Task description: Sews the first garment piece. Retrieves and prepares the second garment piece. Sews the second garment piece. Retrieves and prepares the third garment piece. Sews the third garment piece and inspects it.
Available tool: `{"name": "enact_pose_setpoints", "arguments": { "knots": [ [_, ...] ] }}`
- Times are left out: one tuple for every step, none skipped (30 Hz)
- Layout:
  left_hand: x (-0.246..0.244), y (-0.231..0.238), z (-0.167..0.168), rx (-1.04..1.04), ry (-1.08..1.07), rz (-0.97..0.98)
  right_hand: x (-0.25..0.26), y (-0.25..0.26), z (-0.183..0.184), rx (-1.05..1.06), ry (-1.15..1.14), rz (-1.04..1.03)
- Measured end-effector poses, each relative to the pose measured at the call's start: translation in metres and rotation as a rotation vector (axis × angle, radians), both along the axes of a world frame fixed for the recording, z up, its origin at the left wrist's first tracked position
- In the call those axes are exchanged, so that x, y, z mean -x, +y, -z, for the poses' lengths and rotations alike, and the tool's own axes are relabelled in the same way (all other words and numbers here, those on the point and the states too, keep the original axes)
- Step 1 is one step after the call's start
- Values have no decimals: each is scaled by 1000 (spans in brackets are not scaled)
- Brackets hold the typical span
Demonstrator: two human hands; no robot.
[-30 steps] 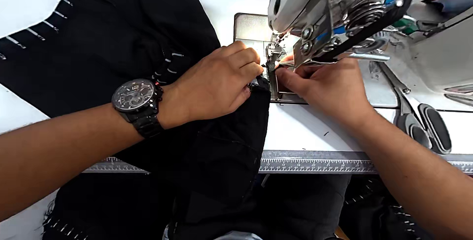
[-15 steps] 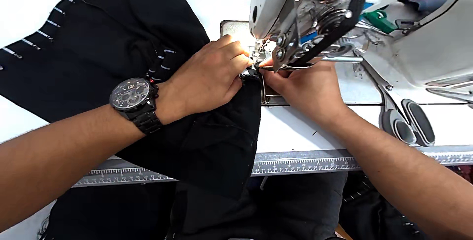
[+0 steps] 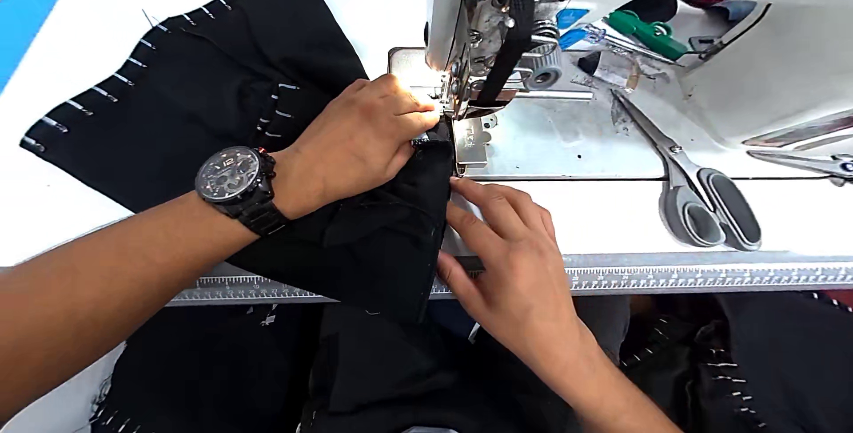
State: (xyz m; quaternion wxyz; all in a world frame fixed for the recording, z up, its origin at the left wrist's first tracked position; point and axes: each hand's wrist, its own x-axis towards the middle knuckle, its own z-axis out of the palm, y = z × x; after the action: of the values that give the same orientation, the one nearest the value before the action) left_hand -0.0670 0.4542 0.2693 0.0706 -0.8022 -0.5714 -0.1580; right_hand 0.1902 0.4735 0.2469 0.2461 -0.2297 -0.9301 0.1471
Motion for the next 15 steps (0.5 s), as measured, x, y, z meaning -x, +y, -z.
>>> {"name": "enact_pose_setpoints", "arguments": {
  "knots": [
    [2, 1, -2, 4, 11, 19, 0, 0, 1, -1, 5, 5],
    [5, 1, -6, 15, 20, 48, 1, 0, 1, -2, 6, 10],
    [9, 1, -10, 31, 11, 91, 1, 0, 1, -3, 2, 15],
    [12, 0, -13, 51, -17, 139, 1, 0, 1, -2, -1, 19],
    [16, 1, -16, 65, -66, 194, 1, 0, 1, -1, -4, 26],
    [19, 1, -18, 82, -123, 238, 2, -1, 1, 1, -5, 35],
    [22, 1, -19, 109, -175, 266, 3, -2, 1, 6, -4, 44],
    [23, 1, -20, 138, -216, 284, 3, -2, 1, 12, 1, 51],
    [25, 2, -22, 162, -244, 299, 4, -2, 0, 18, 10, 57],
    [26, 2, -22, 179, -258, 316, 4, -2, 0, 25, 16, 61],
    [28, 3, -21, 186, -267, 339, 4, -2, -1, 34, 21, 63],
    [29, 4, -21, 192, -270, 358, 4, -1, -2, 47, 30, 61],
    [30, 5, -21, 201, -266, 372, 4, 1, -3, 60, 38, 58],
    [30, 5, -22, 212, -266, 380, 4, 2, -3, 71, 42, 56],
    [31, 5, -23, 222, -268, 385, 4, 2, -4, 76, 42, 56]
  ]
}}
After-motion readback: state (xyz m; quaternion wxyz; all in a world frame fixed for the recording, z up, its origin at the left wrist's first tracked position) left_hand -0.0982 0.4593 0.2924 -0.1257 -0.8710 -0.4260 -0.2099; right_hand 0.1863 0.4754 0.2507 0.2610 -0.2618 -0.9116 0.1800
